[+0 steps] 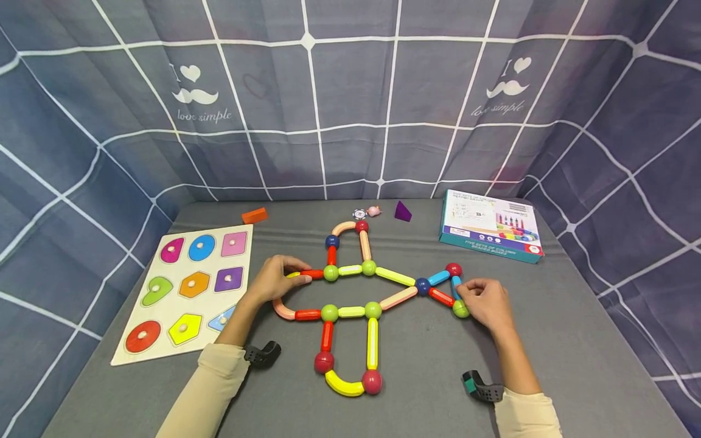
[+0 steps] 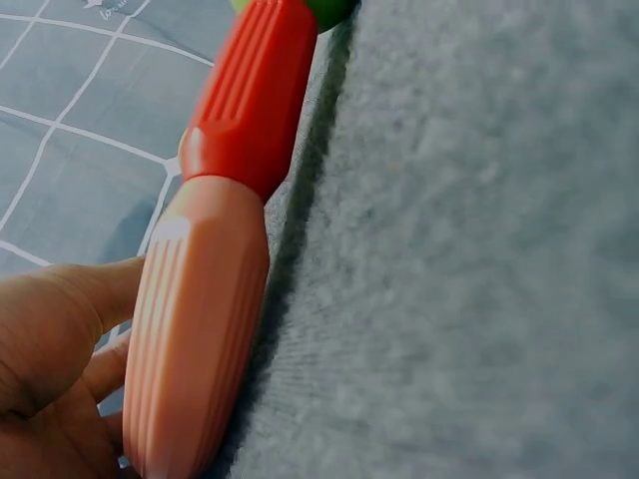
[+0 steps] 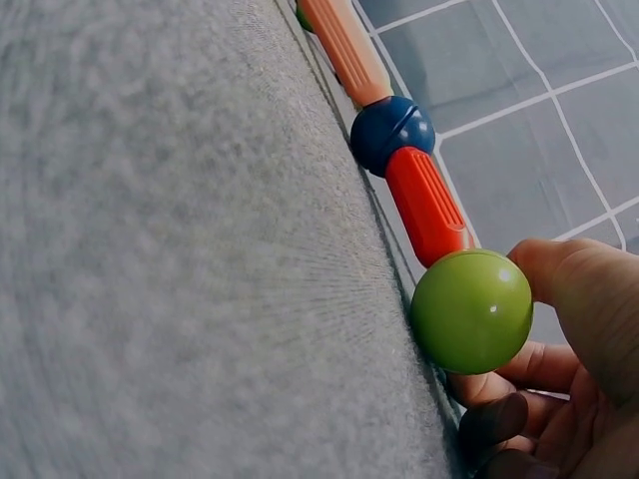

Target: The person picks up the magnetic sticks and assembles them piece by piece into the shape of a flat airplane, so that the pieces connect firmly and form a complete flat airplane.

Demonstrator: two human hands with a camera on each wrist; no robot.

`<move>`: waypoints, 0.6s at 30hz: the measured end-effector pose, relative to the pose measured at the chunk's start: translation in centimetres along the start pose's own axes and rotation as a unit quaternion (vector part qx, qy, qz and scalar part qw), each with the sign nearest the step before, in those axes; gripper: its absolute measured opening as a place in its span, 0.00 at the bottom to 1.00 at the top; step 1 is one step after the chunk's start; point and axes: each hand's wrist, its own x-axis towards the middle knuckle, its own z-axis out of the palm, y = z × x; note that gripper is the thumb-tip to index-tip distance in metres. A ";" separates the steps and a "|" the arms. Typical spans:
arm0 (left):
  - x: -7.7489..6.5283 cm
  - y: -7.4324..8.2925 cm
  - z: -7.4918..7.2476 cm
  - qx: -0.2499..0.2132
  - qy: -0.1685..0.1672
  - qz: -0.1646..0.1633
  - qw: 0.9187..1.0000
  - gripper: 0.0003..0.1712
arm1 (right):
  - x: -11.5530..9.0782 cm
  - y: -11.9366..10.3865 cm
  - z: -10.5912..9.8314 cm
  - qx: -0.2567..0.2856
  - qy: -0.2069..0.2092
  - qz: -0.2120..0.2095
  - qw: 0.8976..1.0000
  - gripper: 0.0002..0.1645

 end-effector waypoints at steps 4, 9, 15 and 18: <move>0.3 0.0 0.2 -0.001 0.008 -0.003 1.000 0.10 | 0.0 0.0 -0.1 0.000 0.000 0.002 1.000 0.19; 0.6 0.5 0.7 -0.003 0.023 0.002 1.000 0.10 | -0.1 0.0 -0.4 -0.004 0.002 0.005 1.000 0.19; 0.9 1.1 1.4 -0.004 0.034 0.013 0.999 0.10 | -0.3 0.2 -1.0 -0.015 0.005 0.013 1.000 0.19; 1.0 1.1 1.7 -0.002 0.042 0.024 0.999 0.10 | -0.3 0.3 -1.1 -0.027 0.011 0.012 0.999 0.19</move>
